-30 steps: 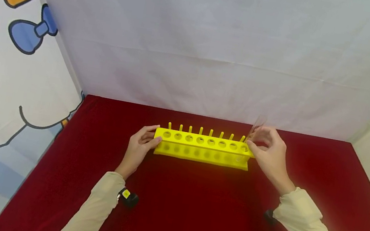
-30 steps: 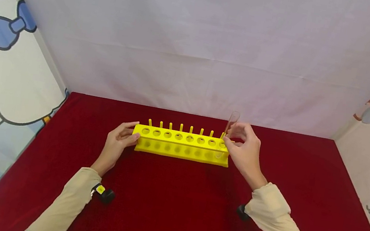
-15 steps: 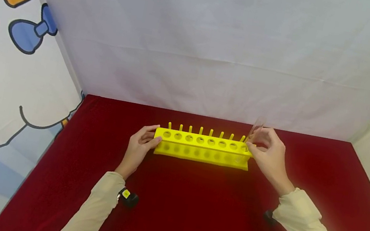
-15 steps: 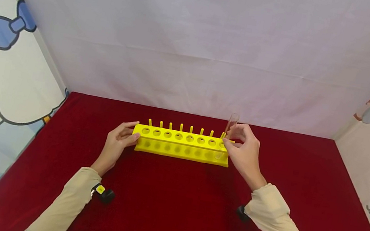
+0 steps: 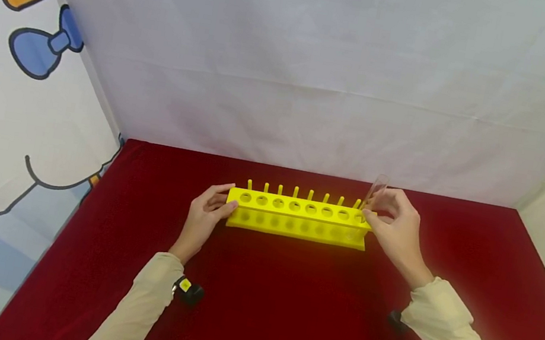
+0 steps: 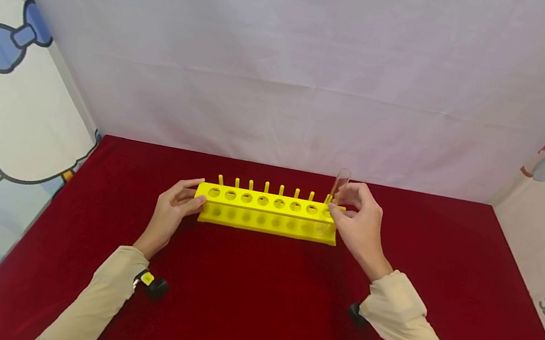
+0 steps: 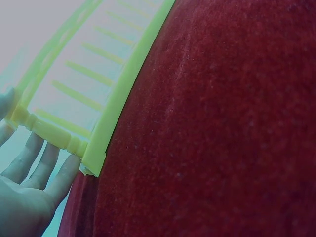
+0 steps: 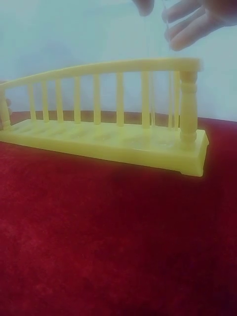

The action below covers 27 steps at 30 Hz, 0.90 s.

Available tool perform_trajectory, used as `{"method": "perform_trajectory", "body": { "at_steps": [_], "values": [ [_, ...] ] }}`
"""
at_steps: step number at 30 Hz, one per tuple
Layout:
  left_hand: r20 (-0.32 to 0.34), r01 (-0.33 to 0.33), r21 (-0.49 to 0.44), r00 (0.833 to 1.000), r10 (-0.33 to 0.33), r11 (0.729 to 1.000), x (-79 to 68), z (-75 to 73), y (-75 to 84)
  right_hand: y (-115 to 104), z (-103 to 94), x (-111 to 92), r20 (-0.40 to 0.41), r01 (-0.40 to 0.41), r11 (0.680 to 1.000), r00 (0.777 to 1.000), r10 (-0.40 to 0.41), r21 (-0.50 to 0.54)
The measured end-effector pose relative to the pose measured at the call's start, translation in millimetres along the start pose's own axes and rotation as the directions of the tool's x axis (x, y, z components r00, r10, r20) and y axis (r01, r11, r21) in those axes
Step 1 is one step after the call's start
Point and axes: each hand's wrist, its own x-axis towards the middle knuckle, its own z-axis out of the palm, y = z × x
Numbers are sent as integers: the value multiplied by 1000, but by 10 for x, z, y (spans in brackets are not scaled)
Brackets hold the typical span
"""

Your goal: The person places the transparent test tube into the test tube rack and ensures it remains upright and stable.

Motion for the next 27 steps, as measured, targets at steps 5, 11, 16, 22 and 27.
{"method": "perform_trajectory", "body": {
  "at_steps": [5,11,16,22,27],
  "values": [
    [9,3,3,1000,-3,1000,12,-2,6,-11,-5,-9,-5,2,1000,1000,-2,0],
    [16,4,6,1000,-4,1000,29,-5,-33,-12,-18,-15,-7,1,1000,1000,-1,13],
    [43,6,6,999,-6,1000,62,-21,-89,133,-35,18,-22,6,1000,1000,-6,26],
    [13,54,151,998,-56,987,18,4,127,309,-101,28,-57,6,1000,998,-6,12],
    [-41,29,327,999,-16,945,-52,-20,221,305,-199,-51,-41,-28,999,999,27,-22]
  ]
}}
